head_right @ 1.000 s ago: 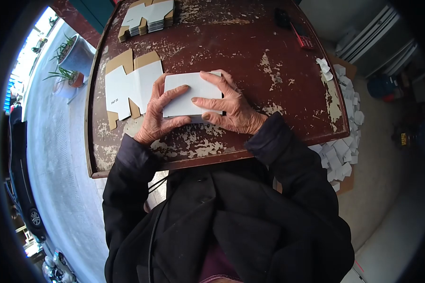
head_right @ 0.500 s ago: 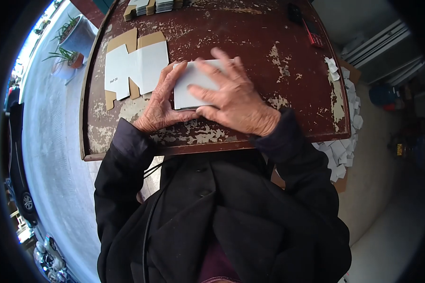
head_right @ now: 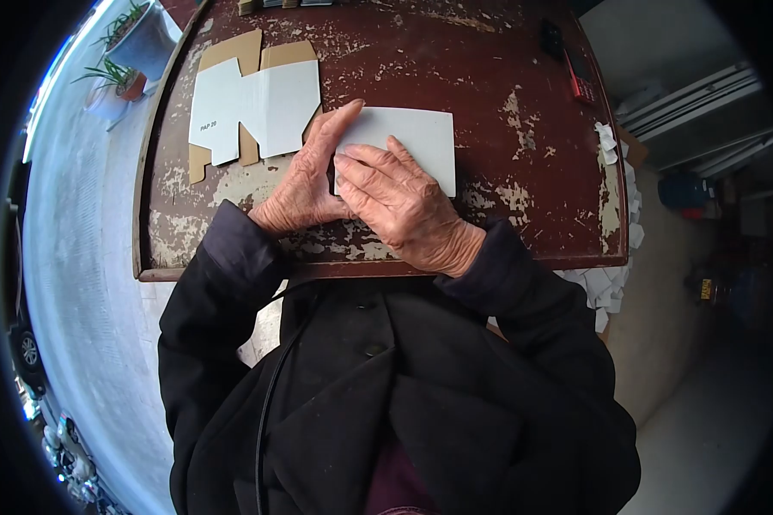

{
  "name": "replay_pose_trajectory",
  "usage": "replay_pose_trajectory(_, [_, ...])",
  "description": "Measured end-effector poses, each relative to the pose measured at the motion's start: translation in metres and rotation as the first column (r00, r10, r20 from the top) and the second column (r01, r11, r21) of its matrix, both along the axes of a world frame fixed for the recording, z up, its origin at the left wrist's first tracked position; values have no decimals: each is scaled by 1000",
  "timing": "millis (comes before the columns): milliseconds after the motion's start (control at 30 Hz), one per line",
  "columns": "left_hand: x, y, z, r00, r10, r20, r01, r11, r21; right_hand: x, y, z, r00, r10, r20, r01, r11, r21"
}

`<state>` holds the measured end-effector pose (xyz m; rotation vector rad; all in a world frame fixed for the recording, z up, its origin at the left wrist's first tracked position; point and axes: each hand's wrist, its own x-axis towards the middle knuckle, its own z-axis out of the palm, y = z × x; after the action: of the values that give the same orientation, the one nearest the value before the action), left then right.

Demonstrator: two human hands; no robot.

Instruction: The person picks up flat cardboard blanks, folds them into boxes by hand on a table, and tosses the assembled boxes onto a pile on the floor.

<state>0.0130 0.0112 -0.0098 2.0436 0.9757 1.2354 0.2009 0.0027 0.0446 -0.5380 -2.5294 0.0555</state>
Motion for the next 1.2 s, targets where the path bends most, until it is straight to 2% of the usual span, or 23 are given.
replay_pose_trajectory(67, [0, 1, 0, 1000, -8, 11, 8, 1000, -8, -1, 1, 0, 998, 13, -62, -13, 1000, 0])
replay_pose_trajectory(267, [2, 4, -12, 998, 56, 32, -58, 993, 98, -7, -3, -3, 997, -2, -78, 1, 1000, -3])
replay_pose_trajectory(433, [-1, 6, -4, 999, -13, 49, 9, 997, 77, 1, 5, -8, 989, 65, -133, -58, 997, 58])
replay_pose_trajectory(567, [-7, 4, 5, 998, -39, 52, 42, 997, -57, 25, 5, 19, 985, -162, 63, 163, 987, -1])
replay_pose_trajectory(600, [-7, 3, 10, 997, -54, 49, 56, 998, -43, 30, 7, 22, 983, -177, 57, 176, 984, 13])
replay_pose_trajectory(733, [-7, -6, 34, 938, -65, 342, 187, 923, -337, 51, 22, 27, 961, -120, -248, 22, 931, -365])
replay_pose_trajectory(933, [-8, -21, 55, 948, -62, 313, 193, 892, -410, 43, 9, 39, 884, -141, -446, -71, 902, -426])
replay_pose_trajectory(1067, [2, -30, 54, 826, -34, 562, 362, 796, -485, 38, -1, 29, 841, -84, -534, -136, 923, -359])
replay_pose_trajectory(1200, [8, -29, 49, 780, 0, 625, 414, 750, -517, 36, -7, 15, 815, -104, -570, -138, 921, -365])
